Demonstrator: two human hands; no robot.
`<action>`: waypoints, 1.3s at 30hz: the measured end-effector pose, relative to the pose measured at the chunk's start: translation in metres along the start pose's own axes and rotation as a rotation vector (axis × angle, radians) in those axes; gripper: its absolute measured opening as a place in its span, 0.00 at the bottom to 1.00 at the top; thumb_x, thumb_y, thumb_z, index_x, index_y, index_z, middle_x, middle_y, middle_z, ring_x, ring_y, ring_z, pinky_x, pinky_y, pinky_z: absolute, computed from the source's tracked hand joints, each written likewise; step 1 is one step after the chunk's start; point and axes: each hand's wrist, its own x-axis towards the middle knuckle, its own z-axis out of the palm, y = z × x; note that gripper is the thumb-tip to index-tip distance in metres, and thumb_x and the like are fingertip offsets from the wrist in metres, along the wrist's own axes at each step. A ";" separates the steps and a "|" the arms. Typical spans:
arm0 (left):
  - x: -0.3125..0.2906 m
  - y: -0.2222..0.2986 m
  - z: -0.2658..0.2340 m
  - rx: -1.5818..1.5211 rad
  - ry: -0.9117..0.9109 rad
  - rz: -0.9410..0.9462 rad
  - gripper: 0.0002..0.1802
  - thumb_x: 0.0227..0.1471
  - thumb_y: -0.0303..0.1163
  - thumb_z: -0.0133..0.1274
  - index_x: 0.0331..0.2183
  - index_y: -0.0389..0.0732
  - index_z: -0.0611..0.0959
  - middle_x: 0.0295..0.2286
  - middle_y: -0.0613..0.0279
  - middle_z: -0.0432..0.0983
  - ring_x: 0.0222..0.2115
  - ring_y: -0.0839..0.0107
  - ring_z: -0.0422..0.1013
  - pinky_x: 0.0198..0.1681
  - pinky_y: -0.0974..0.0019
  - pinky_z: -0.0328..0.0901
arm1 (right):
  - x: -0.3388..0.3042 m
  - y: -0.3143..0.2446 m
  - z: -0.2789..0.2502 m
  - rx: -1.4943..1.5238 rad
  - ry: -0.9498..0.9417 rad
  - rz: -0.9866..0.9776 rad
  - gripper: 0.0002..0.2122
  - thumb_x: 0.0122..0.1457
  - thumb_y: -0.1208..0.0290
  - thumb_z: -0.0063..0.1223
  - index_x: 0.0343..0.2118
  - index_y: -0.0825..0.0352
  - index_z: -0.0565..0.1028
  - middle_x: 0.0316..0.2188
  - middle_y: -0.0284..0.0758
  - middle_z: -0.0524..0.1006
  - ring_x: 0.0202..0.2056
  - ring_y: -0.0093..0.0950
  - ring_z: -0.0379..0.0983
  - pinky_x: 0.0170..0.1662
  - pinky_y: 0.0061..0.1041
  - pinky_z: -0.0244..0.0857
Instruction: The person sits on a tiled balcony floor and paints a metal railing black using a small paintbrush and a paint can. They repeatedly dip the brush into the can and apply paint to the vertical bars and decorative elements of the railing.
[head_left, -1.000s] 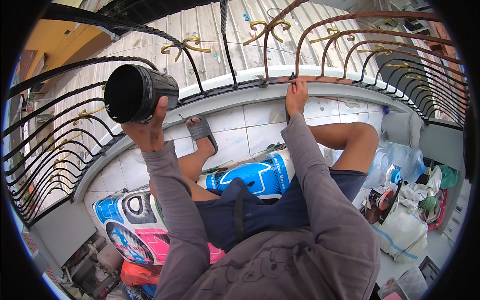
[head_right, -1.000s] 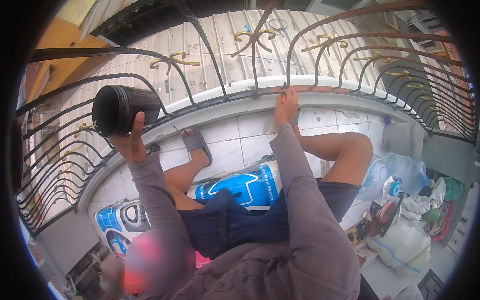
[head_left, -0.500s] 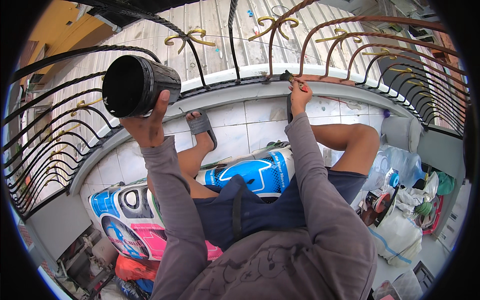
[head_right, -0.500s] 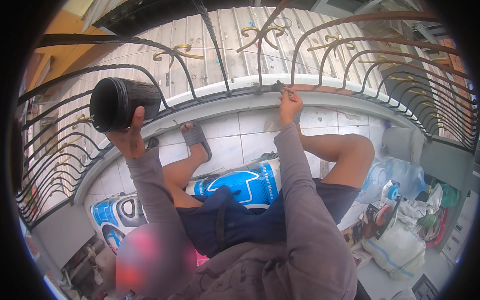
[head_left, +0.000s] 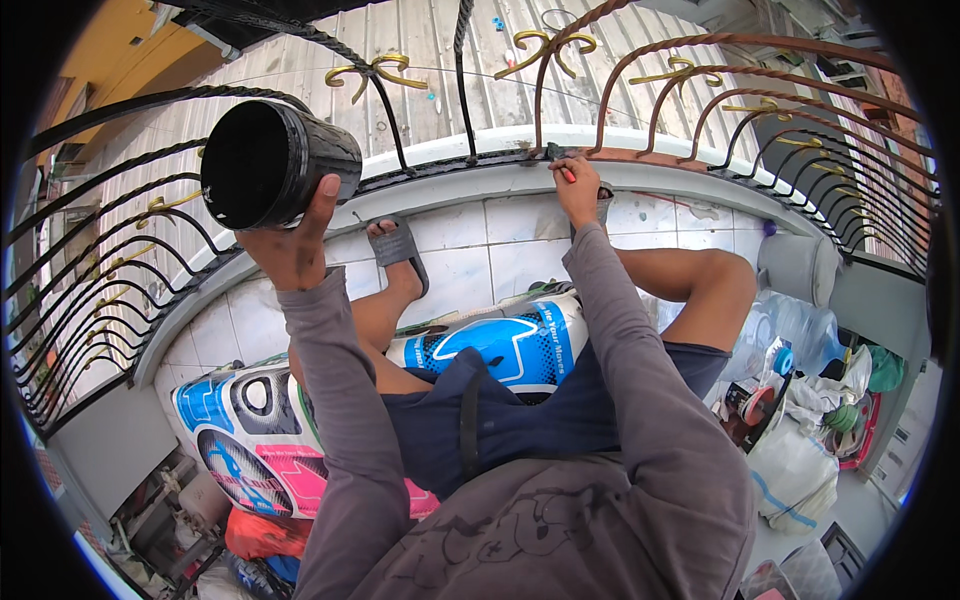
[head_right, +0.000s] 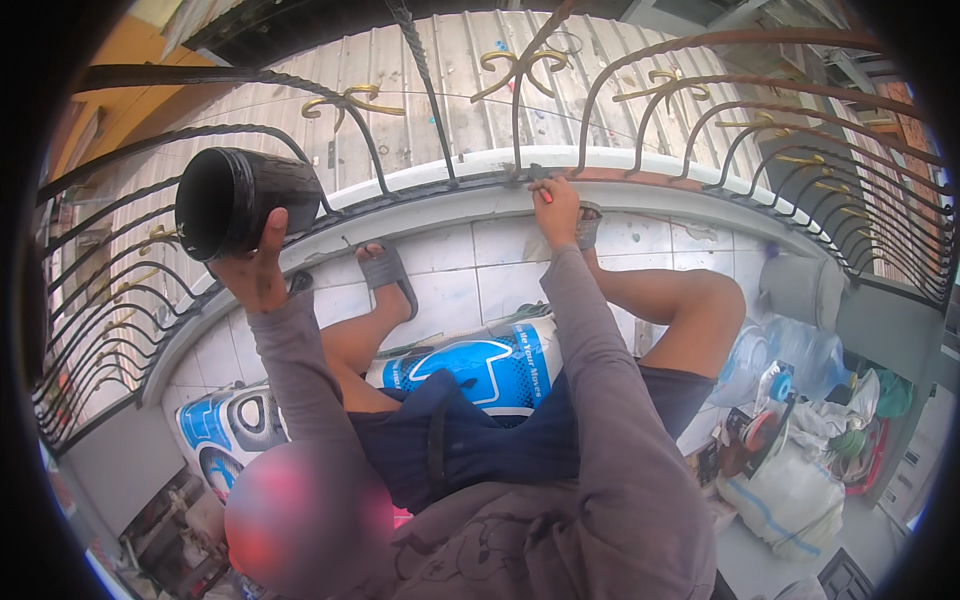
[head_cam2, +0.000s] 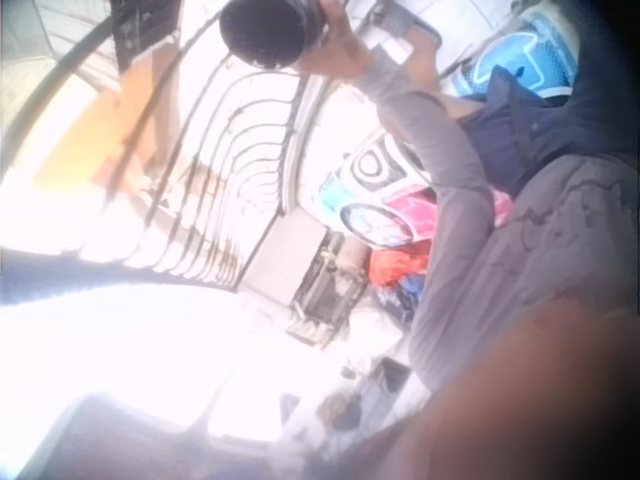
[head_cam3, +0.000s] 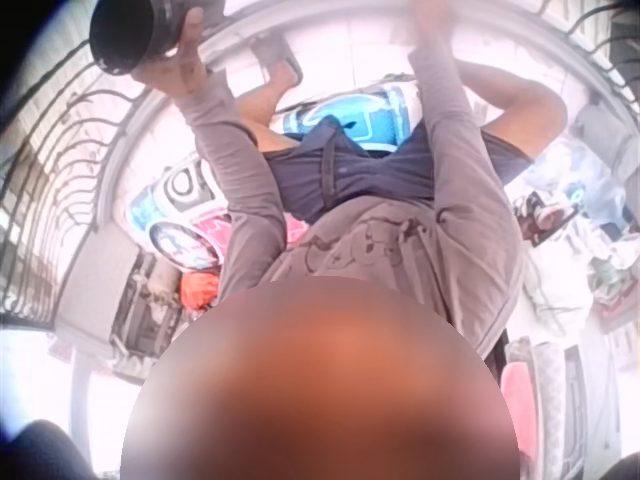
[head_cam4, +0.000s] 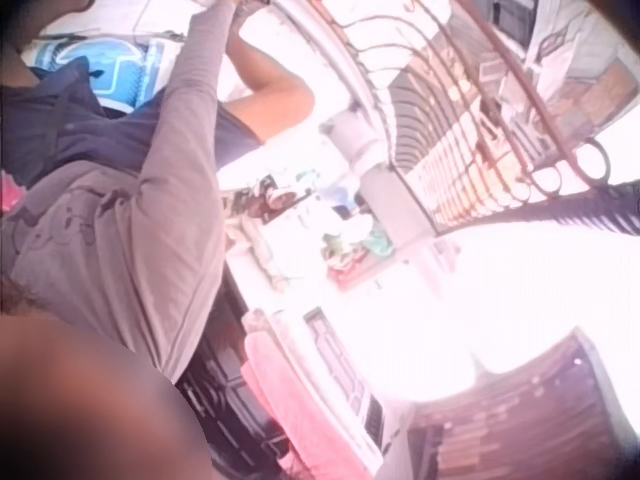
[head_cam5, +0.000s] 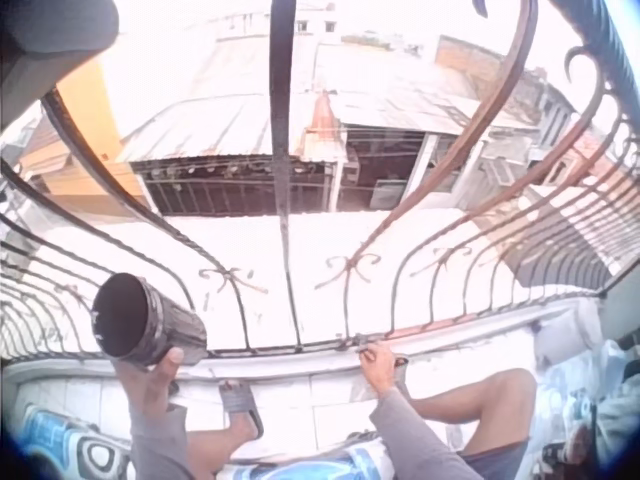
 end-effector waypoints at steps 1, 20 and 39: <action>0.001 -0.001 0.000 0.009 -0.001 0.006 0.29 0.39 0.29 0.77 0.44 0.33 0.83 0.35 0.61 0.83 0.34 0.71 0.79 0.45 0.68 0.72 | 0.001 -0.001 0.000 0.392 -0.020 0.094 0.06 0.54 0.80 0.57 0.33 0.66 0.84 0.34 0.40 0.78 0.37 0.42 0.77 0.43 0.39 0.69; 0.000 0.001 0.002 0.007 0.013 0.035 0.30 0.40 0.26 0.76 0.46 0.32 0.81 0.38 0.60 0.82 0.35 0.72 0.79 0.46 0.68 0.72 | -0.011 -0.002 0.004 -0.005 0.085 0.013 0.07 0.54 0.83 0.60 0.34 0.65 0.85 0.33 0.38 0.77 0.35 0.35 0.78 0.41 0.32 0.71; 0.000 0.002 0.000 -0.064 -0.002 -0.018 0.32 0.40 0.24 0.75 0.48 0.33 0.80 0.40 0.58 0.82 0.36 0.71 0.79 0.47 0.68 0.73 | 0.012 0.004 0.008 0.530 0.047 0.291 0.06 0.55 0.81 0.60 0.33 0.64 0.85 0.34 0.41 0.79 0.41 0.35 0.80 0.44 0.33 0.71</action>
